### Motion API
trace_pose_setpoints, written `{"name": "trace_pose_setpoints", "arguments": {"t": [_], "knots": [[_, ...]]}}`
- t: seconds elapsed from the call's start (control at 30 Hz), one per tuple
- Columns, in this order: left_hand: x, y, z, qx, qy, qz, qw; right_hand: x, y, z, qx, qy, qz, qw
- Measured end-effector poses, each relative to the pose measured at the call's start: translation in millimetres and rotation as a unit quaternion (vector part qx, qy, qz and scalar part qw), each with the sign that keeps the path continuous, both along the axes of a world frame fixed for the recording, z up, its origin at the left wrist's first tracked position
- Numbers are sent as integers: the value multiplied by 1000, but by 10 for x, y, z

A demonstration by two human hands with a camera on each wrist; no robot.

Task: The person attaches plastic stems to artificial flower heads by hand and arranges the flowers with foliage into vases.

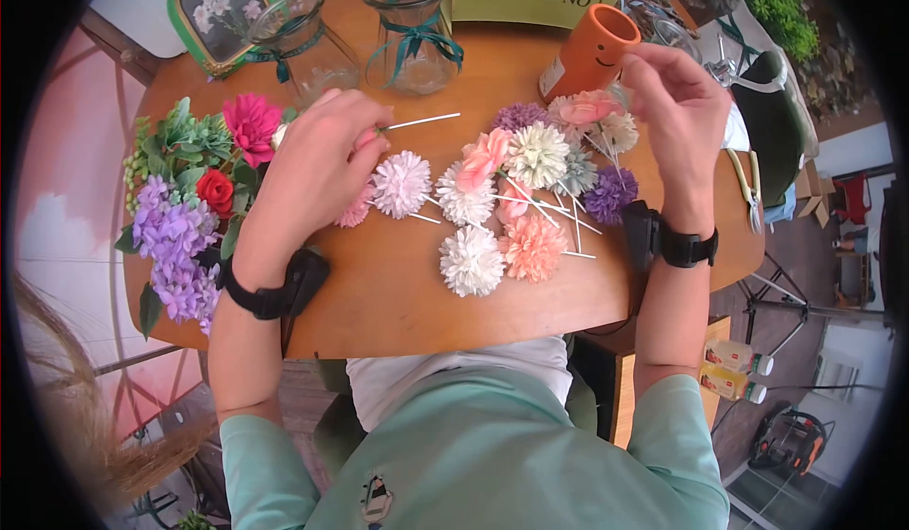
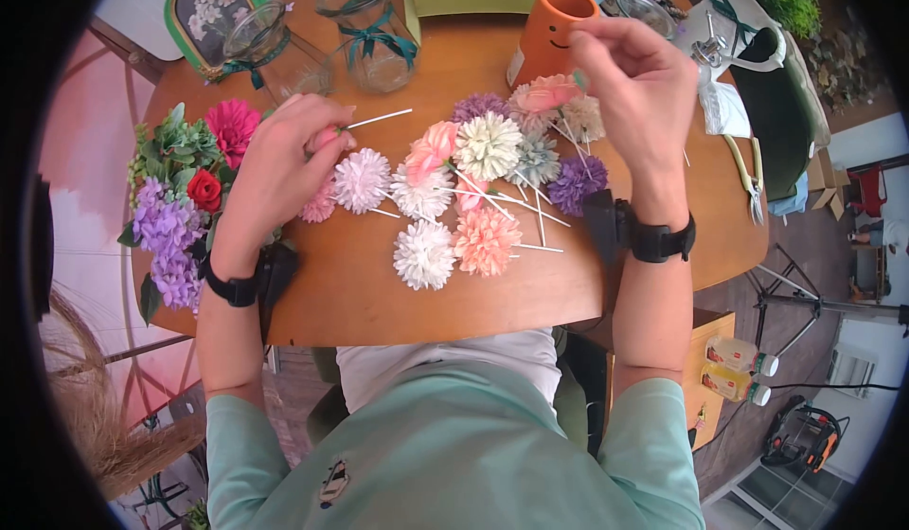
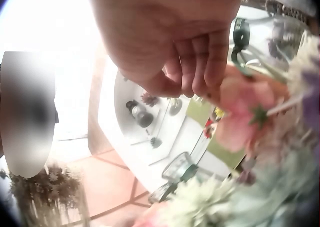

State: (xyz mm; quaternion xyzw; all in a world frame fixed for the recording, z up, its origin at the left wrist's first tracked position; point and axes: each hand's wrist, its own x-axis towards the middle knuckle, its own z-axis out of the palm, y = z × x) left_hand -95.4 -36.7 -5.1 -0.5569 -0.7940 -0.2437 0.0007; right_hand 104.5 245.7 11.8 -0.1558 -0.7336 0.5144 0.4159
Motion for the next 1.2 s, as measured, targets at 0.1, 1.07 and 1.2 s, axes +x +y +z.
{"name": "trace_pose_setpoints", "arguments": {"t": [0.1,1.07,1.2], "knots": [[93,5,-18,73,12,-15,997,105,230,28,81,-87,-102,988],[191,8,-77,78,-3,-10,997,136,689,-186,60,-49,-133,988],[199,-2,-73,79,-4,-11,997,221,825,-175,21,-76,-134,988]]}}
